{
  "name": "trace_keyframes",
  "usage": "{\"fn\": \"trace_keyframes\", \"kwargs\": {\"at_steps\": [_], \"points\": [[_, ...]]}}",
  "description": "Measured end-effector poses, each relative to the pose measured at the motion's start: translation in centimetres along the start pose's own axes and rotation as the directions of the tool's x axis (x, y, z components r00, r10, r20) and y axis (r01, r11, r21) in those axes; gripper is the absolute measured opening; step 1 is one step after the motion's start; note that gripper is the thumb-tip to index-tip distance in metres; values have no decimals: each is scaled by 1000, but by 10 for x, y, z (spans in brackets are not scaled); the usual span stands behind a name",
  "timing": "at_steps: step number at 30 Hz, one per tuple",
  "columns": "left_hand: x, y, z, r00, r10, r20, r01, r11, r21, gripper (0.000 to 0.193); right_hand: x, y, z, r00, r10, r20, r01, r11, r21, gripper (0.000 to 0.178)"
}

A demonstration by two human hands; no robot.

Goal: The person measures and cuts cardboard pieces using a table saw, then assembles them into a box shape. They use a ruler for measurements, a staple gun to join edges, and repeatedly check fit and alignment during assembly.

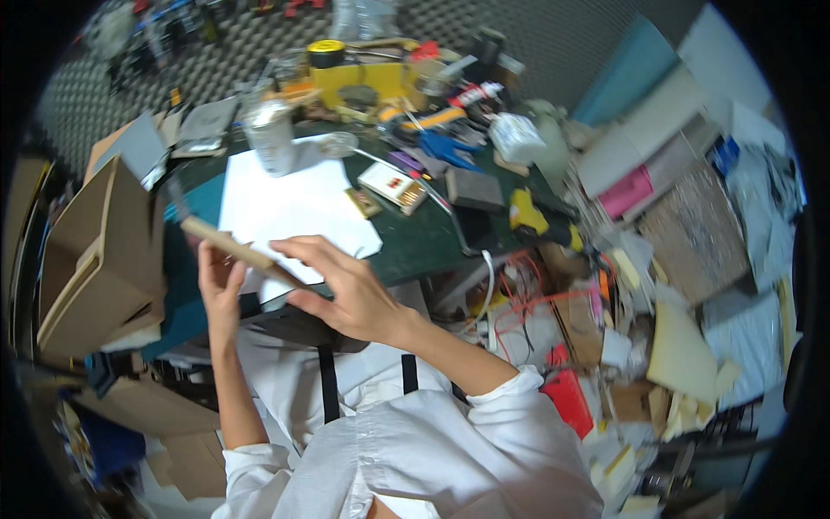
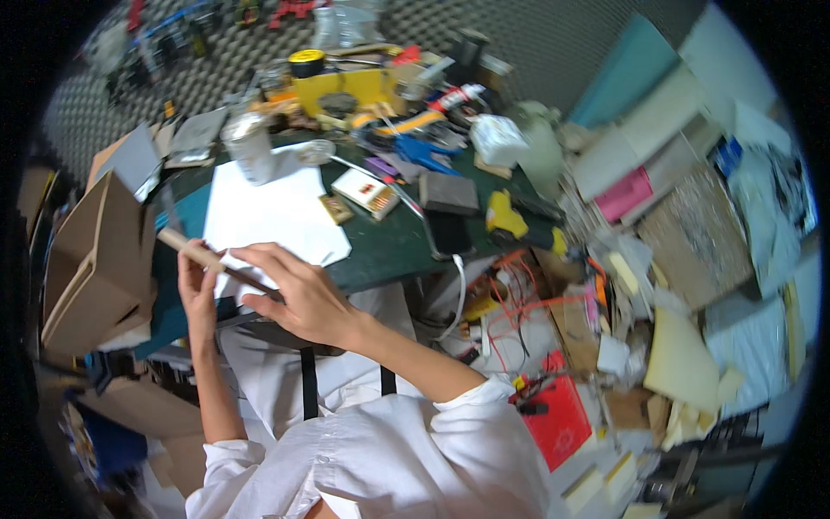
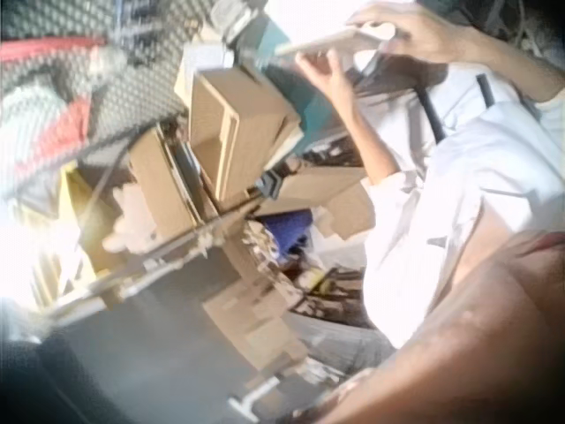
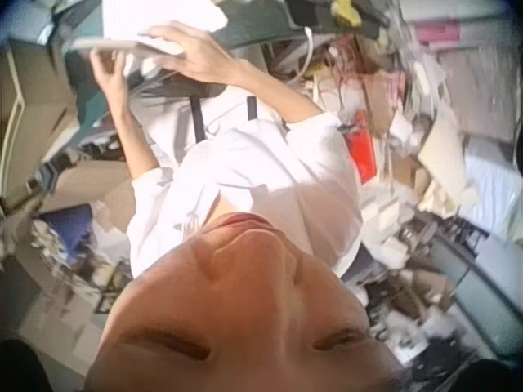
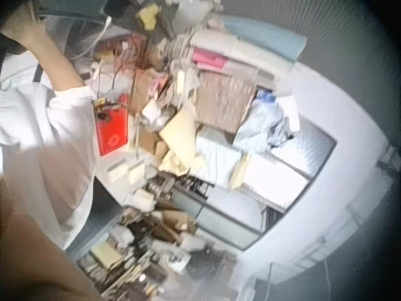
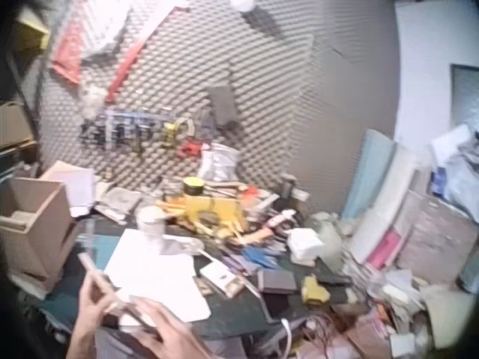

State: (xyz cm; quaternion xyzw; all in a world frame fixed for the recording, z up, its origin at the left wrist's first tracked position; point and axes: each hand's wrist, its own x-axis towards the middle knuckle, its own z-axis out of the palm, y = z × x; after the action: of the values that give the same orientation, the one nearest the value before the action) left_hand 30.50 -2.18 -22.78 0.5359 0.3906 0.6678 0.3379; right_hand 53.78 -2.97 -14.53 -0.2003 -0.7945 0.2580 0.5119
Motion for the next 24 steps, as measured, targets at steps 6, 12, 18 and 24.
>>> {"fn": "trace_keyframes", "kwargs": {"at_steps": [6,12,18,24], "points": [[-1,-11,-14,989,58,136,-43,993,-112,43,-173,104,-133,159,185,-970,-518,852,78,19],[2,-17,8,998,-5,67,2,999,48,43,-418,310,-264,416,455,-788,-909,189,-371,18],[-4,-11,0,999,40,-10,-39,994,104,36,-393,422,-289,346,805,-482,-745,-76,-662,19],[0,-5,10,1000,4,5,-5,997,76,32,-433,425,-280,74,876,-477,-662,-315,-680,20]]}}
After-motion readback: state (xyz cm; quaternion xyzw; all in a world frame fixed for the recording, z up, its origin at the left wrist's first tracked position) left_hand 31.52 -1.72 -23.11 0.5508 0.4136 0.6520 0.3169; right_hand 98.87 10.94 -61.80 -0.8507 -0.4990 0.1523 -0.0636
